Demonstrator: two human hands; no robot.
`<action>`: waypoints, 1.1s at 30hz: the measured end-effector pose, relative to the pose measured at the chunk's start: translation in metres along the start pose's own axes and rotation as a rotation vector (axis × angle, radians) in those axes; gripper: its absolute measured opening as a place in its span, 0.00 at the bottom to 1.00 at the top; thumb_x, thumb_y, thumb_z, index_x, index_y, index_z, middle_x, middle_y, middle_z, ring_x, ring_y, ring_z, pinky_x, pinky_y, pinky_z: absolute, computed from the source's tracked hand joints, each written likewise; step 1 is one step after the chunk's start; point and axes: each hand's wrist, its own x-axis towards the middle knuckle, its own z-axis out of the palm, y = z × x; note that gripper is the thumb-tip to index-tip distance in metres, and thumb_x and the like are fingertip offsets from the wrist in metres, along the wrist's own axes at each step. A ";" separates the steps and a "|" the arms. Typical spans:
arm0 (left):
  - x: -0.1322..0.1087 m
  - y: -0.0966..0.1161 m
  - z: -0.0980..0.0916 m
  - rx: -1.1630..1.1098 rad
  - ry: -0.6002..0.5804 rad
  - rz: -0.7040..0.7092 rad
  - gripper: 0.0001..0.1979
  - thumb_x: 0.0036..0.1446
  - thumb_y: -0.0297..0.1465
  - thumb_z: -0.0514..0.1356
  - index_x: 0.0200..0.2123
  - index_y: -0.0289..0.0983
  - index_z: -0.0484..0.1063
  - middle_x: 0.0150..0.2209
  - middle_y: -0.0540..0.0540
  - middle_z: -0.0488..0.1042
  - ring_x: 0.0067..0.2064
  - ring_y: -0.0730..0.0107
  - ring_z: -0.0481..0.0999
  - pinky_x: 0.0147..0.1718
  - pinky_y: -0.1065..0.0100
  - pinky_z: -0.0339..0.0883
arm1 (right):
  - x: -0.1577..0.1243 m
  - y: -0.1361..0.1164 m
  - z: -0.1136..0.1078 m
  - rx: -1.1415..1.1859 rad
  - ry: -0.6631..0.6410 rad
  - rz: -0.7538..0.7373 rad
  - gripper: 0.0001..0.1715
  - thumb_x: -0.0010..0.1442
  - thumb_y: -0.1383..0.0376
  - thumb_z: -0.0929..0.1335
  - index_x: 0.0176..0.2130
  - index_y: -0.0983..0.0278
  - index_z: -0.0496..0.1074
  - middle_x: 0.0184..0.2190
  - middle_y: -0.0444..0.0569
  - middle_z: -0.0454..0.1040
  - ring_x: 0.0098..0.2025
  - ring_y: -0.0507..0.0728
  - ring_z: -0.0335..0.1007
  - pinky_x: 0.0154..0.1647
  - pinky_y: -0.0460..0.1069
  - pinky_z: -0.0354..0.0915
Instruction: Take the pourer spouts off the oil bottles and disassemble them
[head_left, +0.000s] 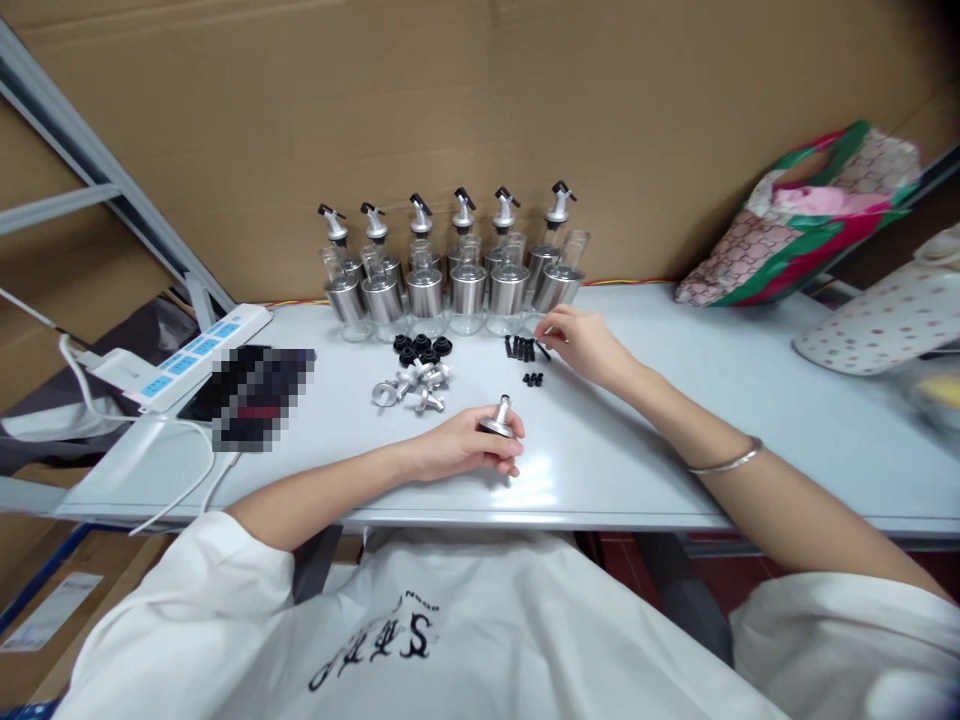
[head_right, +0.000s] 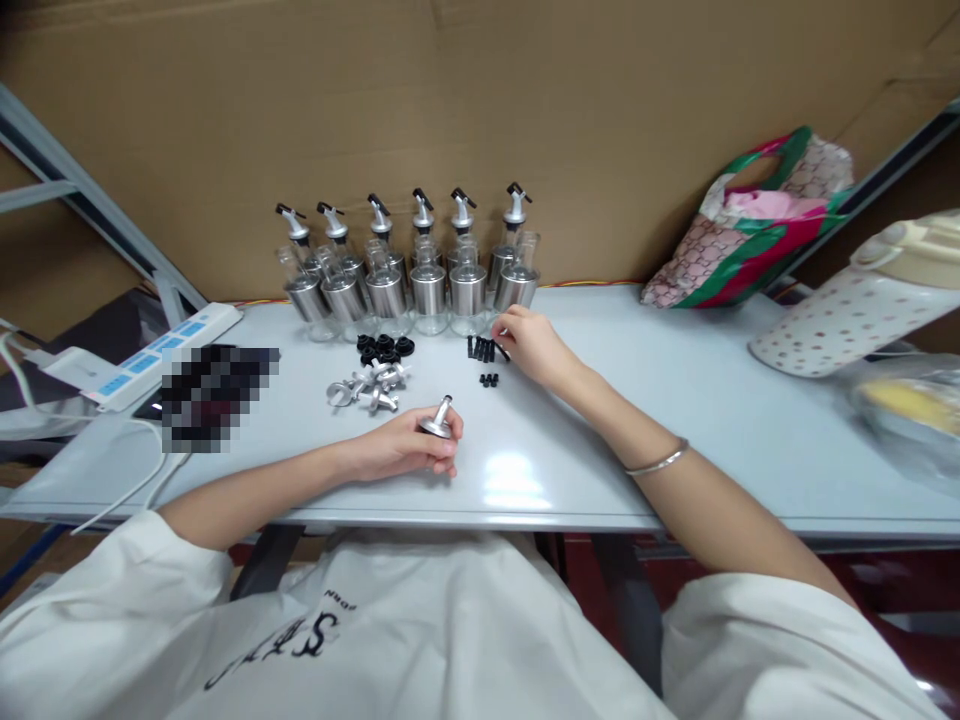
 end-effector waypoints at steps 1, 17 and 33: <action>0.000 0.000 0.000 0.000 0.001 0.001 0.16 0.43 0.29 0.69 0.32 0.34 0.65 0.19 0.55 0.67 0.23 0.80 0.67 0.38 0.65 0.66 | 0.000 -0.001 0.000 -0.005 -0.008 0.014 0.07 0.52 0.72 0.63 0.27 0.65 0.70 0.29 0.51 0.73 0.28 0.55 0.68 0.33 0.47 0.63; 0.000 0.001 0.001 -0.005 -0.002 0.002 0.14 0.43 0.28 0.68 0.31 0.34 0.65 0.19 0.55 0.67 0.23 0.79 0.67 0.37 0.65 0.66 | -0.004 0.016 0.009 -0.218 -0.181 0.087 0.10 0.51 0.72 0.65 0.30 0.63 0.76 0.24 0.47 0.76 0.25 0.55 0.69 0.30 0.48 0.61; 0.000 0.001 0.002 -0.024 -0.011 0.021 0.17 0.49 0.39 0.66 0.31 0.34 0.64 0.21 0.55 0.65 0.23 0.79 0.67 0.36 0.64 0.67 | -0.002 0.001 0.002 -0.066 -0.162 0.151 0.14 0.51 0.72 0.64 0.35 0.65 0.77 0.26 0.46 0.77 0.26 0.54 0.71 0.32 0.48 0.65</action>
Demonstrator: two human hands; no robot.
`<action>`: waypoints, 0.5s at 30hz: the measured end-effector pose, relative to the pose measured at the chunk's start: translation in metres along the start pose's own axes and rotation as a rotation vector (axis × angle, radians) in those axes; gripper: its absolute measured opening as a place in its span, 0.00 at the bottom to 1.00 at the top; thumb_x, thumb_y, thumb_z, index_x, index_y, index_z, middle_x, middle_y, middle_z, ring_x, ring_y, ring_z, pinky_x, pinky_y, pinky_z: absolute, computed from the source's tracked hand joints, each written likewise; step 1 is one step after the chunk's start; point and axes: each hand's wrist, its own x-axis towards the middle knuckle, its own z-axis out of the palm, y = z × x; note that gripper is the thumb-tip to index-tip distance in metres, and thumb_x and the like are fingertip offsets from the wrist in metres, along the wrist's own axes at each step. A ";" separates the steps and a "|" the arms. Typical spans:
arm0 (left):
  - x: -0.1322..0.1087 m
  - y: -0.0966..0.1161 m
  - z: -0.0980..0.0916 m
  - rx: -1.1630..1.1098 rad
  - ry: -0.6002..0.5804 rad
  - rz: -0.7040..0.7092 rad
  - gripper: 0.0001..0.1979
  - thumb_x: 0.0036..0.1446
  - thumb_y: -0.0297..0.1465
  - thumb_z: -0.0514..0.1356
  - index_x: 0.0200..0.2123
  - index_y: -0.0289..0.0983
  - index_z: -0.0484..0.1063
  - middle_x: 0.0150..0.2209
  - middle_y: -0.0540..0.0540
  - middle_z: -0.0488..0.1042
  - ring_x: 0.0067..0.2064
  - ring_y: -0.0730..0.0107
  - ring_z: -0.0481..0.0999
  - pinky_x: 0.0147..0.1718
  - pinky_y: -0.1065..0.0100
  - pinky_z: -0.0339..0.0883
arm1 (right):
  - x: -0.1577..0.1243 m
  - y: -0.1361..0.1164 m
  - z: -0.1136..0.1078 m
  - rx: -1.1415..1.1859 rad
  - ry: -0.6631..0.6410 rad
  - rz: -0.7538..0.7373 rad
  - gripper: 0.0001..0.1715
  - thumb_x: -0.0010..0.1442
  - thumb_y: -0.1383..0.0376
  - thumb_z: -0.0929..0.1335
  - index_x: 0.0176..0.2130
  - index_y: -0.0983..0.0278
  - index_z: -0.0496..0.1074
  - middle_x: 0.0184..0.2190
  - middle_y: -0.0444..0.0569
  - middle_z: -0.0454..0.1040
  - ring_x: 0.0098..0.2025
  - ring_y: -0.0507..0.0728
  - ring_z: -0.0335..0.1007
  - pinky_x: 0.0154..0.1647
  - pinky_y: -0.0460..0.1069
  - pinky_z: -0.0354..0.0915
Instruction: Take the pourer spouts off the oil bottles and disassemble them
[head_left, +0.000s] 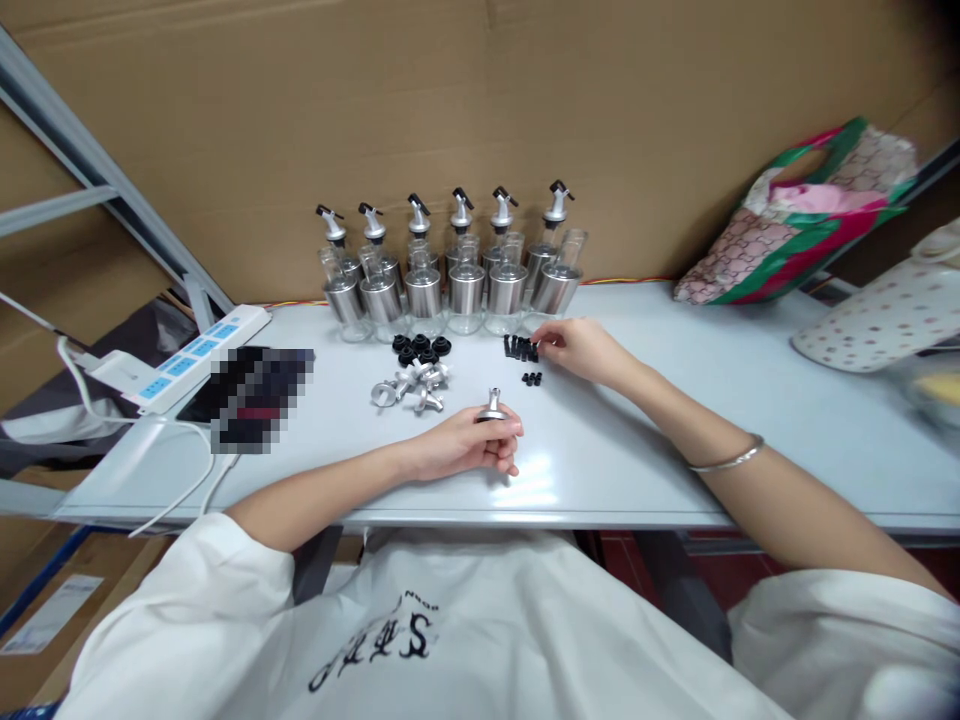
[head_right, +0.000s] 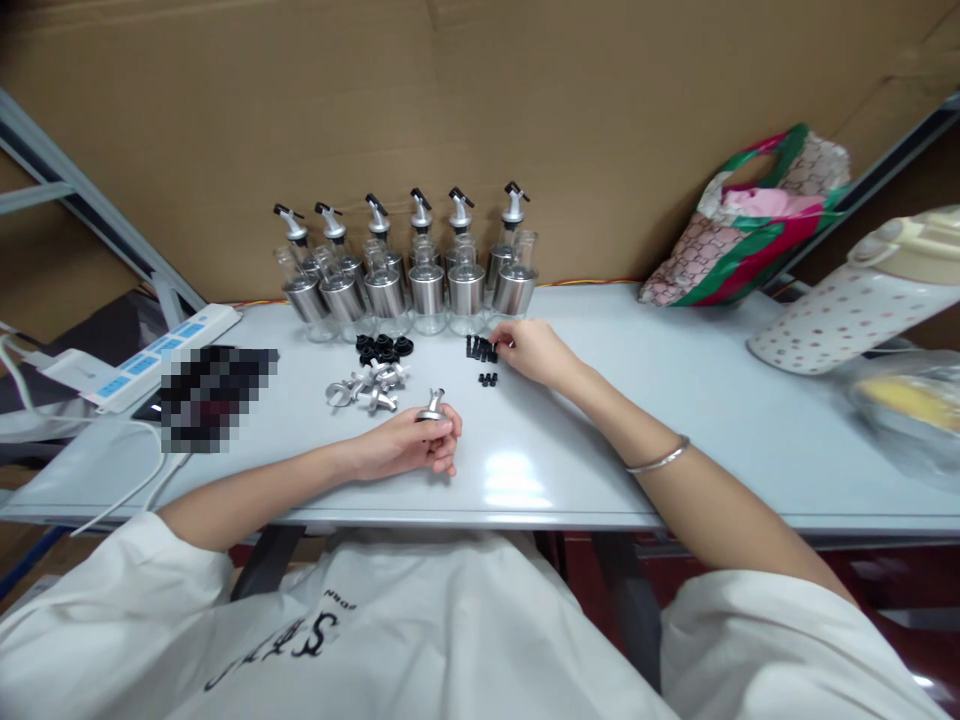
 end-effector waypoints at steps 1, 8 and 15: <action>0.000 0.000 0.000 -0.001 0.000 -0.005 0.17 0.49 0.40 0.66 0.31 0.34 0.64 0.21 0.55 0.65 0.23 0.79 0.67 0.36 0.64 0.67 | 0.000 0.000 0.000 0.007 0.005 -0.004 0.13 0.50 0.72 0.64 0.35 0.65 0.76 0.26 0.46 0.77 0.26 0.54 0.71 0.32 0.48 0.65; 0.000 -0.001 -0.003 -0.013 -0.013 0.005 0.18 0.55 0.45 0.60 0.32 0.34 0.65 0.22 0.54 0.65 0.24 0.78 0.68 0.37 0.63 0.67 | -0.004 -0.007 -0.002 0.031 0.106 -0.155 0.11 0.55 0.70 0.64 0.36 0.64 0.75 0.29 0.47 0.78 0.27 0.54 0.71 0.32 0.48 0.64; -0.001 0.001 -0.003 -0.015 -0.033 -0.002 0.13 0.47 0.29 0.66 0.33 0.35 0.65 0.21 0.55 0.65 0.25 0.77 0.67 0.38 0.64 0.66 | -0.024 -0.046 -0.007 -0.089 0.310 -0.736 0.13 0.64 0.64 0.61 0.42 0.66 0.73 0.32 0.52 0.77 0.31 0.54 0.72 0.31 0.48 0.64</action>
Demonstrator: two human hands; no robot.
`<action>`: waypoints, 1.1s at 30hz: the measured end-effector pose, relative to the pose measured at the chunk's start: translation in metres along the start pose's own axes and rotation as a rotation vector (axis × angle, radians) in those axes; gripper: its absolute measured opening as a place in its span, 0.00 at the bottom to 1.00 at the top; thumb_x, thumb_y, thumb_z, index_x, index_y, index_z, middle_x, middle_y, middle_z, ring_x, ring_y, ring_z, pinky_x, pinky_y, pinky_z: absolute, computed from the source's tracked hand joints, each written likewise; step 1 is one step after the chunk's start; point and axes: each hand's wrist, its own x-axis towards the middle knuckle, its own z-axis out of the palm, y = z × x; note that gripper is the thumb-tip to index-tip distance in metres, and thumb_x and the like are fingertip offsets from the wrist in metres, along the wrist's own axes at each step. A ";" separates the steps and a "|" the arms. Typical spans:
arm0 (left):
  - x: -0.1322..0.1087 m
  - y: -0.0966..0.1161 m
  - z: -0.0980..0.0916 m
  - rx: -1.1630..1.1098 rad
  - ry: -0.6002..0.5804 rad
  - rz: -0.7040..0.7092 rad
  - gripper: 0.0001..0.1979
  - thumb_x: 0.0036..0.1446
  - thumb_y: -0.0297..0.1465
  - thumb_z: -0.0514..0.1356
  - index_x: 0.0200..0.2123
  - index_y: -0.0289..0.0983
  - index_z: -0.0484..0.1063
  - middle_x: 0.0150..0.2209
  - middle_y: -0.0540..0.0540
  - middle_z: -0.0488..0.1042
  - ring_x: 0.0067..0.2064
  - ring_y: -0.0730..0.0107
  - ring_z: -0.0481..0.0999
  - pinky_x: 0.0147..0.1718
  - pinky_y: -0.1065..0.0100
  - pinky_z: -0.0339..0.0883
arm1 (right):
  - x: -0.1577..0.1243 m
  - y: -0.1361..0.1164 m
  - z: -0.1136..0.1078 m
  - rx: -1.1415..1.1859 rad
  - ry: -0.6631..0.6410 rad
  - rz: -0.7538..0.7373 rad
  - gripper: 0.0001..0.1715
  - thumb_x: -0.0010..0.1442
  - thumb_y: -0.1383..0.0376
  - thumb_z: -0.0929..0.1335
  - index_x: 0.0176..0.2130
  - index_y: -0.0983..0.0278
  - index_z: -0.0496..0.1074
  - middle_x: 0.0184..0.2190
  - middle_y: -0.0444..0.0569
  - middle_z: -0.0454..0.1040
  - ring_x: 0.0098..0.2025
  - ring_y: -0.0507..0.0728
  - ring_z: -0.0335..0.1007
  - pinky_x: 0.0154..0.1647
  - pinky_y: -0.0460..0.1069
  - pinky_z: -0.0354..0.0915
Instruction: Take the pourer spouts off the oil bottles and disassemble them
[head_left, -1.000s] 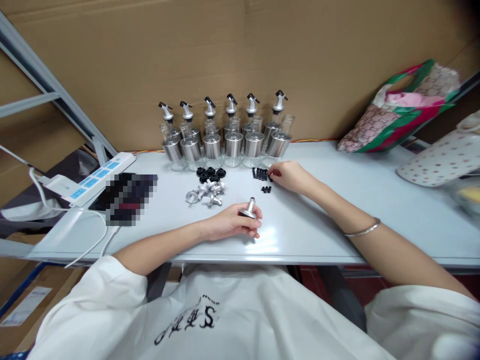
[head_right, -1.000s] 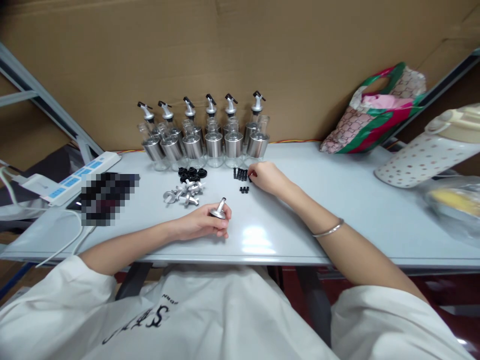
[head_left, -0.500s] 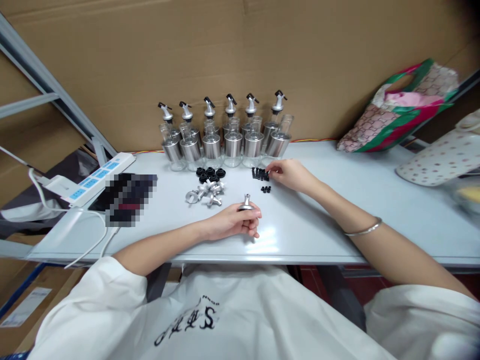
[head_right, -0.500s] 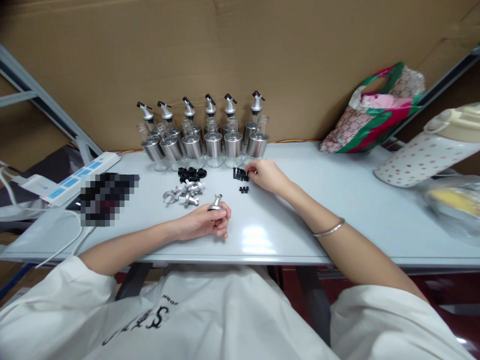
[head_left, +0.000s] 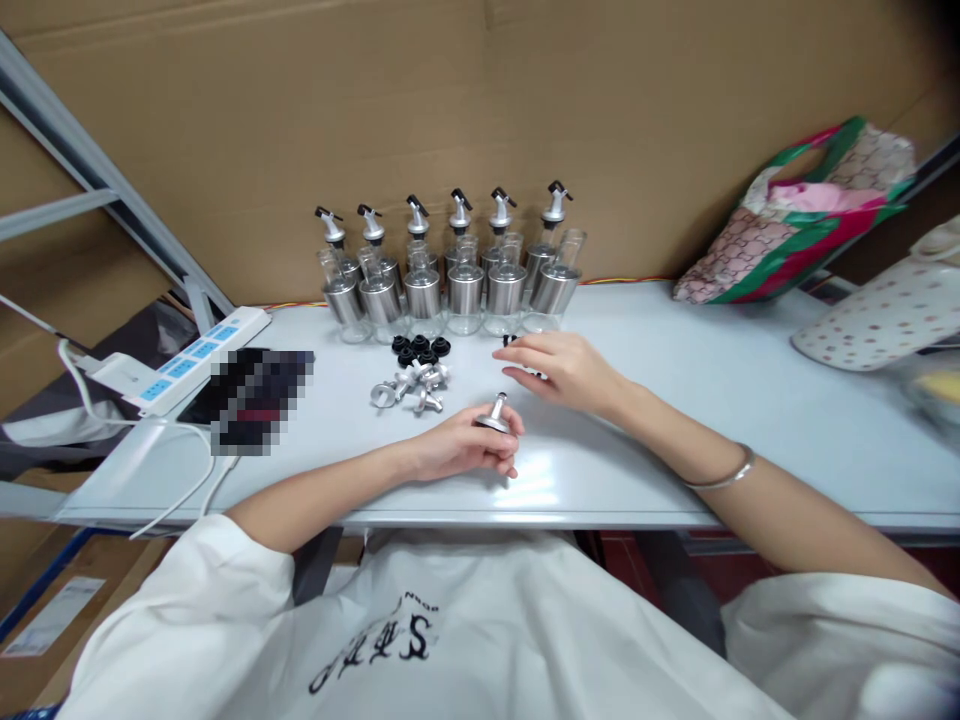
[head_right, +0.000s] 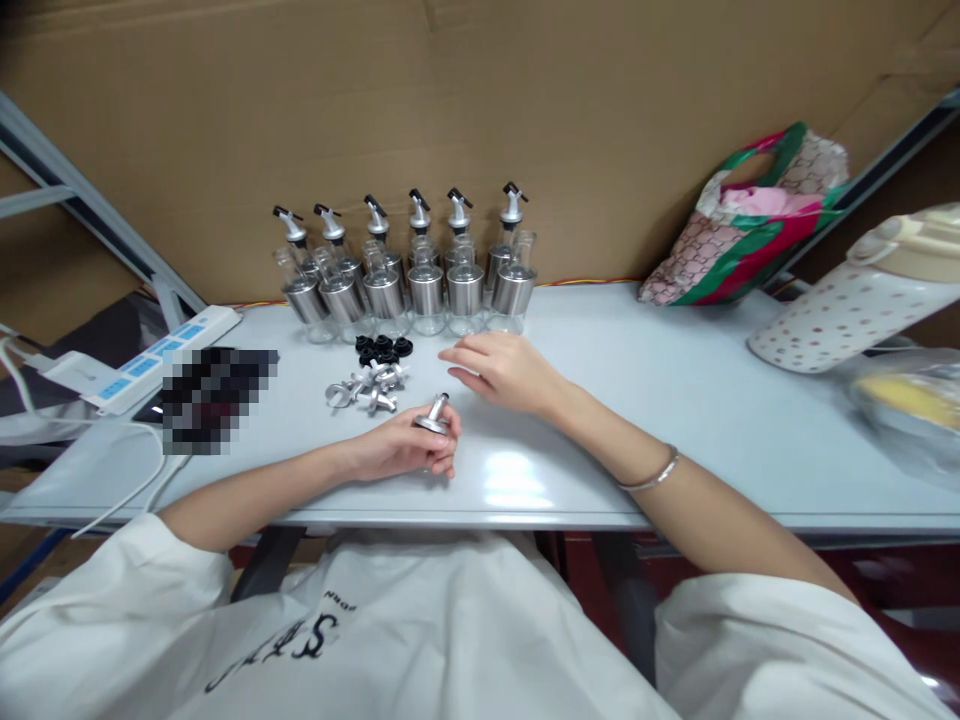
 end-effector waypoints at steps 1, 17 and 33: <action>0.000 0.000 0.000 -0.016 -0.009 -0.001 0.12 0.46 0.29 0.65 0.34 0.35 0.65 0.21 0.55 0.66 0.25 0.76 0.67 0.38 0.63 0.66 | 0.002 -0.006 -0.001 -0.019 0.026 -0.052 0.13 0.64 0.64 0.61 0.41 0.66 0.73 0.32 0.52 0.77 0.31 0.54 0.72 0.31 0.48 0.64; 0.001 0.002 -0.006 -0.048 -0.063 0.083 0.13 0.33 0.26 0.57 0.28 0.32 0.73 0.21 0.48 0.69 0.27 0.70 0.68 0.38 0.63 0.61 | -0.001 -0.022 -0.002 0.082 0.097 -0.116 0.09 0.62 0.63 0.63 0.39 0.62 0.72 0.30 0.49 0.78 0.29 0.52 0.71 0.29 0.47 0.64; 0.002 0.002 -0.004 -0.080 -0.106 0.022 0.19 0.49 0.45 0.62 0.26 0.35 0.63 0.26 0.51 0.65 0.28 0.73 0.66 0.38 0.65 0.61 | 0.000 -0.022 -0.004 -0.007 -0.016 -0.087 0.15 0.67 0.67 0.54 0.37 0.65 0.66 0.30 0.50 0.74 0.29 0.54 0.67 0.31 0.48 0.61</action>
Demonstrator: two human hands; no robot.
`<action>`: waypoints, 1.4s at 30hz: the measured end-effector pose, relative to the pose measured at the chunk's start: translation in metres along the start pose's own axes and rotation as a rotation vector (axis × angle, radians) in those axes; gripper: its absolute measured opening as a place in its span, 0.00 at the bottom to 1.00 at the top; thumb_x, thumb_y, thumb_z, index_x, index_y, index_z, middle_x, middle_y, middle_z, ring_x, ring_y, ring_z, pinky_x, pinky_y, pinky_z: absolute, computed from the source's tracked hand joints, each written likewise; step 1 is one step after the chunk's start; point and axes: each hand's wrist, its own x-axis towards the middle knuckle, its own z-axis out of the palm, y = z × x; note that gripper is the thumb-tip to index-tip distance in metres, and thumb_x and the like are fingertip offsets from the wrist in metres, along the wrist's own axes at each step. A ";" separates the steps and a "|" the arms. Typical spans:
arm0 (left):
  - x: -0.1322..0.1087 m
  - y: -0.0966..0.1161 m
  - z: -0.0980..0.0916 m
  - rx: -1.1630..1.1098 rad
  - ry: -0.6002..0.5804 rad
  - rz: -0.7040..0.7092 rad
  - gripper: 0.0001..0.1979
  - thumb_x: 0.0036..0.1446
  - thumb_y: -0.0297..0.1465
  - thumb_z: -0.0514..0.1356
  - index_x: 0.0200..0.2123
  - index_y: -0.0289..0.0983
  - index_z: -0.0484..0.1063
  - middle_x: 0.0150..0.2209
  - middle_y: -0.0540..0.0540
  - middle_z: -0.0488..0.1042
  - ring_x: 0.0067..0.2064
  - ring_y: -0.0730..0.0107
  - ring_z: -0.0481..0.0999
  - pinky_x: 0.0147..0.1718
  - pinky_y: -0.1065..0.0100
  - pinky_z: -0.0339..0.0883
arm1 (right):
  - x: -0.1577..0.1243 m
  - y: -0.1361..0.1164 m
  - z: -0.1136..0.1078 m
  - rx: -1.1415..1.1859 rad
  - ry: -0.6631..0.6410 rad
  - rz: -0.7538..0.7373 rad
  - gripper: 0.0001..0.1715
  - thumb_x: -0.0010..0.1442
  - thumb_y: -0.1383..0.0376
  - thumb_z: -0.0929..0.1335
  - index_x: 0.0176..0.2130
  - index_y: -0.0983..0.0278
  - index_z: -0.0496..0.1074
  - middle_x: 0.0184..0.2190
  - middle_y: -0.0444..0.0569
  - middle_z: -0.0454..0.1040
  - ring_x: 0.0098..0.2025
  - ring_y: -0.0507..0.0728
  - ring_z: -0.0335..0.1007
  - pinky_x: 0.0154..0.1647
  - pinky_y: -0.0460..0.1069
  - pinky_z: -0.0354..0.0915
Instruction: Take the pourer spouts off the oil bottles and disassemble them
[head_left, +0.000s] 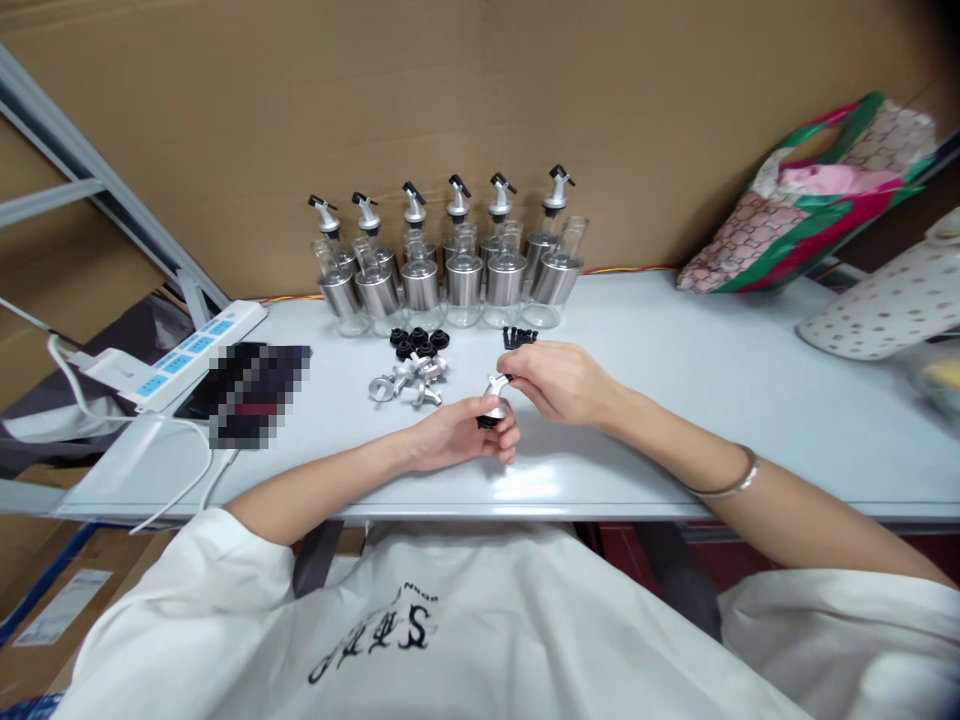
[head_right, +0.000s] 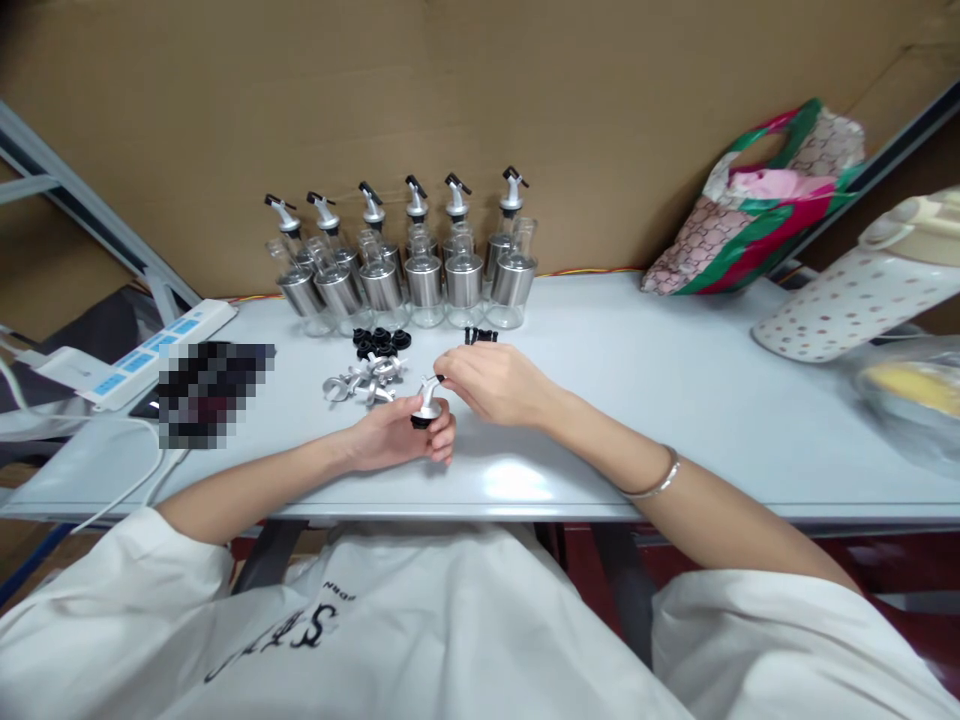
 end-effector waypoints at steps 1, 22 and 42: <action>0.000 0.000 0.000 0.006 0.008 -0.010 0.18 0.50 0.43 0.61 0.25 0.35 0.61 0.25 0.52 0.64 0.28 0.73 0.66 0.38 0.65 0.61 | 0.000 0.000 0.000 -0.007 0.008 -0.022 0.14 0.67 0.67 0.54 0.37 0.65 0.65 0.29 0.50 0.74 0.28 0.54 0.66 0.31 0.47 0.61; 0.001 -0.002 0.003 0.101 0.051 -0.007 0.12 0.51 0.35 0.63 0.29 0.35 0.62 0.25 0.53 0.65 0.27 0.76 0.67 0.36 0.67 0.62 | 0.001 -0.002 -0.003 -0.056 0.167 0.016 0.23 0.67 0.66 0.53 0.21 0.62 0.59 0.12 0.41 0.60 0.14 0.50 0.51 0.20 0.46 0.53; 0.000 0.000 0.004 0.069 0.097 -0.025 0.14 0.48 0.36 0.66 0.30 0.35 0.64 0.24 0.53 0.67 0.26 0.76 0.69 0.35 0.67 0.63 | -0.005 0.039 -0.012 0.335 -0.141 0.630 0.14 0.57 0.56 0.66 0.27 0.61 0.60 0.18 0.40 0.62 0.20 0.49 0.55 0.24 0.45 0.55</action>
